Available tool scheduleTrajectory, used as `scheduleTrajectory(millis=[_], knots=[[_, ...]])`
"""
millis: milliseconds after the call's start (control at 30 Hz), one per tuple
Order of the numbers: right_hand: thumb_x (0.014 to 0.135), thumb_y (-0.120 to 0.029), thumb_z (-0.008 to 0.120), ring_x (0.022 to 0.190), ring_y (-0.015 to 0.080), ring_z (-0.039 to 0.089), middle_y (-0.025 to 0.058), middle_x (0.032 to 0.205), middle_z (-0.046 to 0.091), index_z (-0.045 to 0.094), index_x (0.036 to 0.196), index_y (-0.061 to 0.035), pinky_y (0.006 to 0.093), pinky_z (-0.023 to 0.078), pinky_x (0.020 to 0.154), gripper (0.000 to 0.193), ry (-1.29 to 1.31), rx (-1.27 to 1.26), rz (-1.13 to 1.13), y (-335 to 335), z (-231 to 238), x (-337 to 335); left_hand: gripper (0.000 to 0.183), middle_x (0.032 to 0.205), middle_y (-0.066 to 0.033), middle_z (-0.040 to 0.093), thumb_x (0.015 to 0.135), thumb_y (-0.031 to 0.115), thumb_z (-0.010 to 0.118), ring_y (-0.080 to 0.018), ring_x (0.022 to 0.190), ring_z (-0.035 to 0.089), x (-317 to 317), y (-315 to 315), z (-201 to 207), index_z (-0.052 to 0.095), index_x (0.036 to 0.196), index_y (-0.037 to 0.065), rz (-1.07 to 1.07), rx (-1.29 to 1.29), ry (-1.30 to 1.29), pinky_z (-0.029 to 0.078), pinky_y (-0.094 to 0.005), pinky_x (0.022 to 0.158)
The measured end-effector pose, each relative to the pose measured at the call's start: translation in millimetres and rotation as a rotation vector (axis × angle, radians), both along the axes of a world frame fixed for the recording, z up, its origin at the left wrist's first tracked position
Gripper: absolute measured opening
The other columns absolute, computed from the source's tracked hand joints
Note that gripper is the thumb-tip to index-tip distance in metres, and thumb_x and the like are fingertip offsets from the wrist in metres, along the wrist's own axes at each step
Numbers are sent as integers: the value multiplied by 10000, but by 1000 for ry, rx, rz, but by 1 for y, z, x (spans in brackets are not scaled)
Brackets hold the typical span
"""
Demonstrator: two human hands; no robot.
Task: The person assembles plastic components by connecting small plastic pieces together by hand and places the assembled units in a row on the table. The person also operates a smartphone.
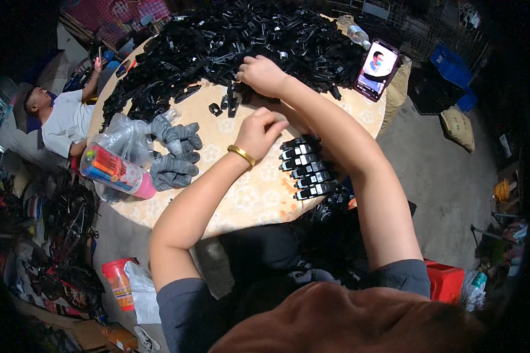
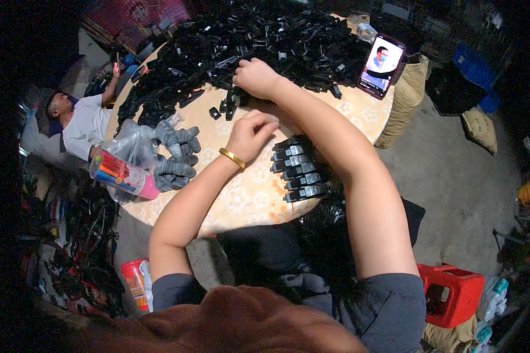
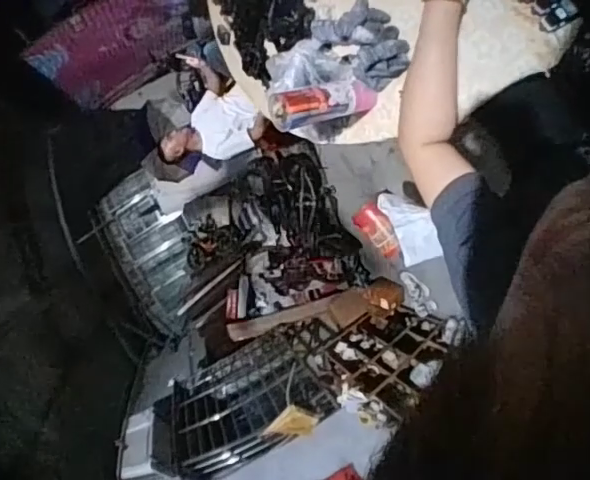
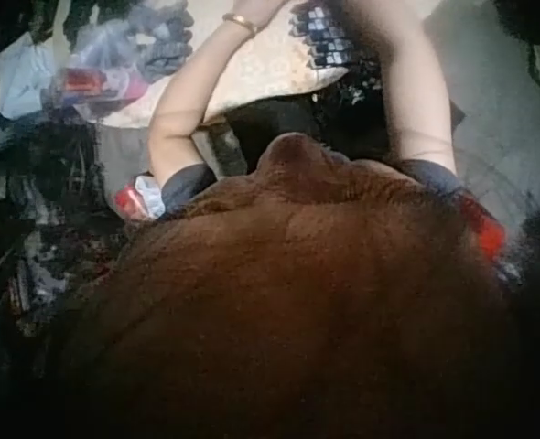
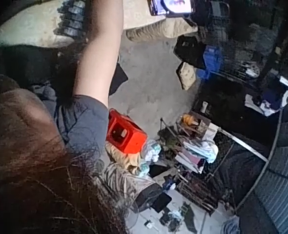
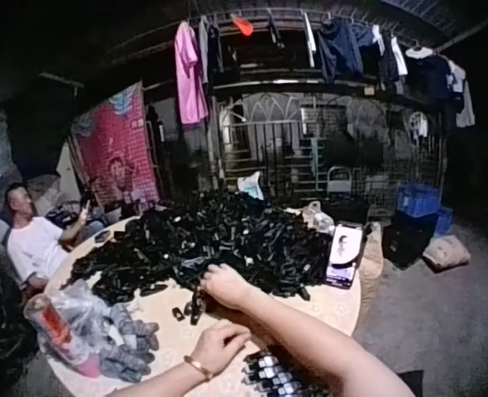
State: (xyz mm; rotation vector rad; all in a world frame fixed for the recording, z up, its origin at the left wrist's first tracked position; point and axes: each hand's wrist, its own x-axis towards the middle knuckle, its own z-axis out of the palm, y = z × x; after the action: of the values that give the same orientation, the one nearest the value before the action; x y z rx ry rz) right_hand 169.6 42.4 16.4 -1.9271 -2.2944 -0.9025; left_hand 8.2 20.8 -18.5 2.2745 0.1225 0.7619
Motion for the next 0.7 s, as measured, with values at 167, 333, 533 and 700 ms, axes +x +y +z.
scheduleTrajectory(millis=[167, 333, 533, 700], knots=[[774, -175, 560, 1006, 206, 520, 1, 1006, 643, 685, 982, -184, 366, 444, 801, 243, 259, -108, -66, 5, 0, -4, 126, 757, -124, 552, 783, 104, 631, -246, 676, 552, 9, -6, -5, 611, 802, -19, 59, 41, 23, 442, -317, 612], [774, -192, 570, 1031, 214, 522, 18, 1029, 645, 685, 969, -129, 407, 424, 822, 235, 190, -315, -247, 12, 9, -10, 139, 743, -137, 525, 750, 106, 629, -285, 681, 537, 5, -6, -5, 573, 751, -21, 45, 65, 1, 438, -351, 614], [771, -139, 566, 978, 218, 559, 37, 938, 641, 669, 882, -99, 388, 436, 793, 157, 55, -117, -115, 10, 5, -6, 145, 746, -143, 526, 749, 105, 648, -278, 681, 541, 5, 2, -8, 590, 805, -16, 30, 191, -31, 444, -348, 620], [686, -177, 662, 808, 292, 628, 134, 871, 639, 618, 903, -18, 383, 508, 708, 272, 665, 341, 6, -18, 29, 6, 529, 1069, -128, 444, 778, 155, 710, -131, 768, 542, 6, 15, -9, 433, 1194, -17, 335, -116, -60, 494, -237, 600]])
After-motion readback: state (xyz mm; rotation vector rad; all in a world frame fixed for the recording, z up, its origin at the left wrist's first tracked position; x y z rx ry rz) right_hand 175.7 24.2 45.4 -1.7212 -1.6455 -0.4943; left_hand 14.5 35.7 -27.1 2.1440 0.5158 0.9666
